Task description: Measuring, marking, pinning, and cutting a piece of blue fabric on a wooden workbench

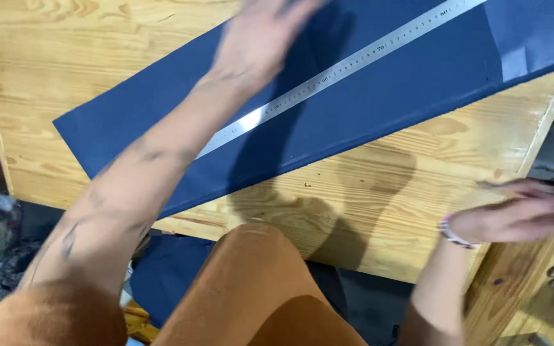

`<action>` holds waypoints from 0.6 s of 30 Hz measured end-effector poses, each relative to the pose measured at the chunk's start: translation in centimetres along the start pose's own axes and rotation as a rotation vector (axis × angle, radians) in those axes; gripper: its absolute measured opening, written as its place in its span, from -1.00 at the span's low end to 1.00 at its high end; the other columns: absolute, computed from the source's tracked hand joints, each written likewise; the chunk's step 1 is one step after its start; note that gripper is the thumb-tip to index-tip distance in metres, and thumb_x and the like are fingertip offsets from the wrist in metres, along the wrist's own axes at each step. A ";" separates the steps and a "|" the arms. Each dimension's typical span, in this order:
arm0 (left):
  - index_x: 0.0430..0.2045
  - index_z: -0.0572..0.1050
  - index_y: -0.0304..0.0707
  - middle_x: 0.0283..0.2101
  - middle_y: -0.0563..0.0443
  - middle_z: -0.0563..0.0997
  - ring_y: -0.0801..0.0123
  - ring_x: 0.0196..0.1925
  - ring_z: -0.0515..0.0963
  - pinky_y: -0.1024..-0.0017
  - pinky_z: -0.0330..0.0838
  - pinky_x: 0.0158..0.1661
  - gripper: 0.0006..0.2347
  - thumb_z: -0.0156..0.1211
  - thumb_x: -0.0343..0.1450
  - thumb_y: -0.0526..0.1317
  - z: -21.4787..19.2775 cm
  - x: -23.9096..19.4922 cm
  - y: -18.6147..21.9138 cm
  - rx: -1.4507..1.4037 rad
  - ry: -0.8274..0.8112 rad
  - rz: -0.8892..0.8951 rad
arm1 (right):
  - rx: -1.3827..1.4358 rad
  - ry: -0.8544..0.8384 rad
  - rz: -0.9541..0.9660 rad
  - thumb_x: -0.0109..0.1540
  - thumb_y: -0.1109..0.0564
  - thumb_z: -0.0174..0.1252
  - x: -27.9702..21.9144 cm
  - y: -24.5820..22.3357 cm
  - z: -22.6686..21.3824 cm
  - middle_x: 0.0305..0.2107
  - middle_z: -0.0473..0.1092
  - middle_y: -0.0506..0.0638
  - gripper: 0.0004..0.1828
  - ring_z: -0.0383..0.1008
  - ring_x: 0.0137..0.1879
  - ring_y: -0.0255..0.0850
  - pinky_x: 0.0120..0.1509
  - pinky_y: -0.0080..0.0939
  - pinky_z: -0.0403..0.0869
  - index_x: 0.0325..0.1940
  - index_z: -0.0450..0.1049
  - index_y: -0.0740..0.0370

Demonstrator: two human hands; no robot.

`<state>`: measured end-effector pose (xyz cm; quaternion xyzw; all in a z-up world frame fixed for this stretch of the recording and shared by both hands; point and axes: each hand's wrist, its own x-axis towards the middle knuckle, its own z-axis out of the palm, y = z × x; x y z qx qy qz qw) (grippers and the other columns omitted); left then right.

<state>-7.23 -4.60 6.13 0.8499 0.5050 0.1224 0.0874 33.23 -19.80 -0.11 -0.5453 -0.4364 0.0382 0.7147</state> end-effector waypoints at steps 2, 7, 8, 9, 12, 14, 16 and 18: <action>0.23 0.38 -0.09 0.17 -0.21 0.49 -0.17 0.13 0.53 0.06 0.46 0.04 -0.38 0.13 0.21 -0.55 -2.3 -7.1 -0.2 -0.065 0.058 -0.136 | -0.098 -0.085 0.107 0.52 0.06 -0.15 -4.6 0.2 0.0 -0.50 0.16 0.07 -0.76 0.24 -0.36 -0.09 -0.20 -0.04 0.35 -0.16 0.23 0.23; 0.07 0.54 -0.04 0.06 -0.04 0.48 0.06 0.17 0.54 0.12 0.44 0.15 -0.69 0.42 0.44 -0.16 -0.7 -27.1 0.4 0.049 0.118 -0.504 | -0.169 -0.526 0.243 0.51 0.09 -0.10 -10.5 -6.3 3.4 -0.38 0.38 0.11 -0.72 0.39 -0.23 -0.04 0.03 -0.09 0.35 -0.21 0.38 0.27; 0.09 0.54 -0.09 0.09 -0.13 0.46 -0.02 0.19 0.51 0.06 0.43 0.16 -0.65 0.42 0.43 -0.12 -1.1 -30.2 1.4 0.049 0.086 -0.636 | -0.176 -0.639 0.239 0.48 0.19 -0.09 -11.0 -7.7 3.9 -0.36 0.41 0.13 -0.79 0.43 -0.22 -0.01 -0.02 -0.10 0.42 -0.16 0.41 0.32; 0.12 0.53 -0.14 0.12 -0.21 0.44 -0.10 0.21 0.49 0.00 0.42 0.17 -0.60 0.42 0.42 -0.08 -1.4 -33.3 2.2 0.047 0.052 -0.767 | -0.184 -0.752 0.234 0.45 0.30 -0.07 -11.6 -9.1 4.4 -0.35 0.44 0.15 -0.83 0.48 -0.22 0.02 -0.07 -0.12 0.48 -0.11 0.45 0.37; 0.17 0.48 -0.08 0.18 -0.14 0.36 -0.12 0.24 0.42 -0.03 0.38 0.17 -0.60 0.37 0.45 -0.08 -0.7 -40.4 1.5 -0.078 0.077 -1.013 | -0.198 -0.782 0.224 0.45 0.33 -0.08 -13.3 -9.8 5.2 -0.26 0.45 0.22 -0.83 0.48 -0.20 0.02 -0.10 -0.11 0.50 -0.02 0.44 0.44; 0.17 0.47 -0.09 0.17 -0.16 0.35 -0.13 0.21 0.42 -0.04 0.37 0.16 -0.63 0.35 0.48 -0.10 -1.8 -42.1 0.9 -0.102 0.092 -1.031 | -0.275 -0.799 0.154 0.45 0.31 0.01 -13.7 -9.7 5.6 -0.29 0.42 0.24 -0.85 0.46 -0.23 0.07 -0.14 -0.07 0.47 -0.01 0.48 0.44; 0.17 0.46 -0.10 0.16 -0.17 0.33 -0.14 0.18 0.43 -0.06 0.36 0.14 -0.65 0.33 0.51 -0.12 -2.1 -43.1 -0.5 -0.123 0.109 -1.050 | -0.347 -0.814 0.083 0.44 0.29 0.09 -13.3 -9.3 7.1 -0.32 0.40 0.26 -0.86 0.45 -0.26 0.12 -0.18 -0.03 0.43 0.00 0.52 0.43; 0.10 0.54 -0.18 0.11 -0.20 0.44 -0.14 0.24 0.44 0.00 0.36 0.19 -0.61 0.46 0.41 -0.13 -1.9 -44.2 -2.2 -0.058 0.151 -0.958 | -0.432 -0.944 -0.116 0.43 0.29 0.19 -12.7 -9.0 9.0 -0.40 0.33 0.14 -0.96 0.38 -0.26 0.10 -0.07 0.02 0.36 -0.13 0.51 0.27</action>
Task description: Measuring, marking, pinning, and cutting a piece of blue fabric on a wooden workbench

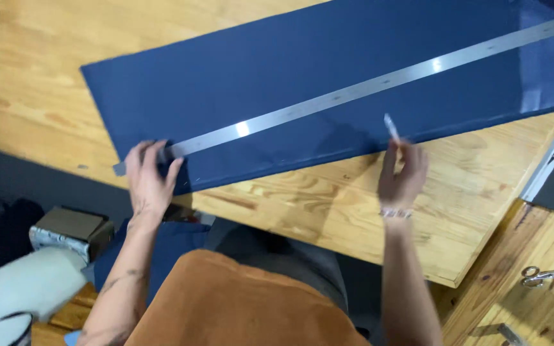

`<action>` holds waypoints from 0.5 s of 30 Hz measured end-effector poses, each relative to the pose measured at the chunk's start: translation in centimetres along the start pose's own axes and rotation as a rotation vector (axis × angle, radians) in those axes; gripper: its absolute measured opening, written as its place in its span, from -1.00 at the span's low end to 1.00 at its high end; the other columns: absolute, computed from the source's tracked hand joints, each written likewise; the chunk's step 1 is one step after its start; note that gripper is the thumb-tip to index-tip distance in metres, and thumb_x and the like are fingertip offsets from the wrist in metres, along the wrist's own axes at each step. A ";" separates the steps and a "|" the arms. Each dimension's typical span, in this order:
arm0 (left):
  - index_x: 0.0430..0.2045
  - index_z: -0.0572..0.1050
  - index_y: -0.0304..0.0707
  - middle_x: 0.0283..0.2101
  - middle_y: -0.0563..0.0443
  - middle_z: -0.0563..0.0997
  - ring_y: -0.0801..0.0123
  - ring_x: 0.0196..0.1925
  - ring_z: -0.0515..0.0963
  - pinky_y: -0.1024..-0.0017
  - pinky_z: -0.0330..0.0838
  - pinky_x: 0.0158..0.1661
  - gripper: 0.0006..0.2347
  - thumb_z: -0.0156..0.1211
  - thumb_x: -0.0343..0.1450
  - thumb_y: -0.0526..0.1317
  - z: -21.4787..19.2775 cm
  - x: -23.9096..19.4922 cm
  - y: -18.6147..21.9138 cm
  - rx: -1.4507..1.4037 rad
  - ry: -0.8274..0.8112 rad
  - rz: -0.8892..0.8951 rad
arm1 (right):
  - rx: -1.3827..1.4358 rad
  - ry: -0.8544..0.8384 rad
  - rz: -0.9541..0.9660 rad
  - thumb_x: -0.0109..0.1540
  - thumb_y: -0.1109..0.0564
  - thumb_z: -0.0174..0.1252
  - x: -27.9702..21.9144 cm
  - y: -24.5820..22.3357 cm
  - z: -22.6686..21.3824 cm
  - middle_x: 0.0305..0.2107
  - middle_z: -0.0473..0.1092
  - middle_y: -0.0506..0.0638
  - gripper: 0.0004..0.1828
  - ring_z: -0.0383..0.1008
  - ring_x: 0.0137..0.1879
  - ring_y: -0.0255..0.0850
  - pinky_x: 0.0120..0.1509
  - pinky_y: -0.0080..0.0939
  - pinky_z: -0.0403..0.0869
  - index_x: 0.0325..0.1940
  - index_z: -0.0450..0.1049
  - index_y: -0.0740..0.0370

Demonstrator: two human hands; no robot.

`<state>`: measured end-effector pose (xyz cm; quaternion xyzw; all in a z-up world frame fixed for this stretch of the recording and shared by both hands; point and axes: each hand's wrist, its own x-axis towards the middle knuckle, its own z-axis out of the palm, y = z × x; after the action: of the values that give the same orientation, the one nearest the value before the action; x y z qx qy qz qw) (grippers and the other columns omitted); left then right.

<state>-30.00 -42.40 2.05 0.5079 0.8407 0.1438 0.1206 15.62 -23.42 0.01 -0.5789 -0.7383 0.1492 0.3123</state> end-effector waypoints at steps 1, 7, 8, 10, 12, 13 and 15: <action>0.10 0.54 -0.18 0.11 -0.20 0.44 -0.14 0.24 0.44 0.00 0.36 0.19 -0.61 0.46 0.41 -0.13 0.2 0.3 -0.8 -0.002 -0.001 -0.015 | 0.001 -0.013 -0.008 0.43 0.29 0.19 1.1 0.0 0.6 -0.40 0.33 0.14 -0.96 0.38 -0.26 0.10 -0.07 0.02 0.36 -0.13 0.51 0.27; 0.03 0.54 -0.05 -0.09 -0.07 0.51 -0.06 0.00 0.56 0.06 0.46 -0.02 -0.53 0.56 0.25 -0.08 1.0 3.6 -0.7 -0.092 -0.165 0.150 | -0.130 -0.259 -0.133 0.41 0.20 0.28 7.4 -1.8 3.4 -0.37 0.43 0.18 -0.94 0.44 -0.16 0.28 0.01 0.23 0.35 -0.04 0.56 0.20; -0.01 0.53 -0.01 -0.12 -0.04 0.50 -0.02 -0.04 0.56 0.07 0.48 -0.05 -0.53 0.58 0.21 -0.10 1.6 3.9 -0.7 -0.051 -0.202 0.180 | -0.108 -0.229 -0.056 0.44 0.17 0.27 7.9 -3.3 3.2 -0.41 0.40 0.08 -0.96 0.44 -0.19 0.16 0.01 0.11 0.37 -0.04 0.55 0.15; -0.05 0.52 0.02 -0.14 -0.01 0.50 0.02 -0.07 0.56 0.08 0.49 -0.08 -0.52 0.59 0.17 -0.12 2.6 4.3 -1.2 -0.019 -0.237 0.218 | -0.095 -0.192 0.020 0.48 0.14 0.26 7.7 -5.3 3.2 -0.46 0.37 -0.04 -0.97 0.44 -0.23 0.04 0.00 0.00 0.38 -0.03 0.55 0.10; -0.12 0.47 0.12 -0.24 0.12 0.50 0.15 -0.08 0.57 0.16 0.41 -0.06 -0.60 0.54 0.23 -0.09 3.6 4.5 -1.9 -0.033 -0.360 0.142 | -0.063 -0.123 0.048 0.49 0.04 0.19 5.9 -6.0 3.5 -0.54 0.38 -0.07 -0.92 0.47 -0.33 -0.05 -0.12 -0.11 0.41 -0.09 0.55 -0.02; -0.12 0.47 0.12 -0.24 0.12 0.50 0.15 -0.08 0.57 0.16 0.41 -0.06 -0.60 0.54 0.23 -0.09 3.5 4.7 -2.1 -0.040 -0.363 0.152 | -0.073 -0.116 0.051 0.49 0.04 0.19 3.8 -5.6 3.7 -0.54 0.38 -0.07 -0.92 0.47 -0.33 -0.05 -0.12 -0.11 0.41 -0.09 0.55 -0.02; -0.24 0.51 0.10 -0.26 0.11 0.51 0.14 -0.06 0.54 0.12 0.33 -0.06 -0.80 0.40 0.35 -0.07 3.2 5.2 -2.4 -0.026 -0.449 0.208 | -0.109 -0.104 0.065 0.49 0.01 0.14 -0.3 -5.0 4.6 -0.57 0.35 0.01 -0.87 0.47 -0.38 0.02 -0.19 -0.09 0.43 -0.15 0.51 -0.05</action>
<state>-33.19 -38.50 -2.06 0.6095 0.7340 0.0498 0.2955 8.91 -24.44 -0.63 -0.6102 -0.7413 0.1486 0.2368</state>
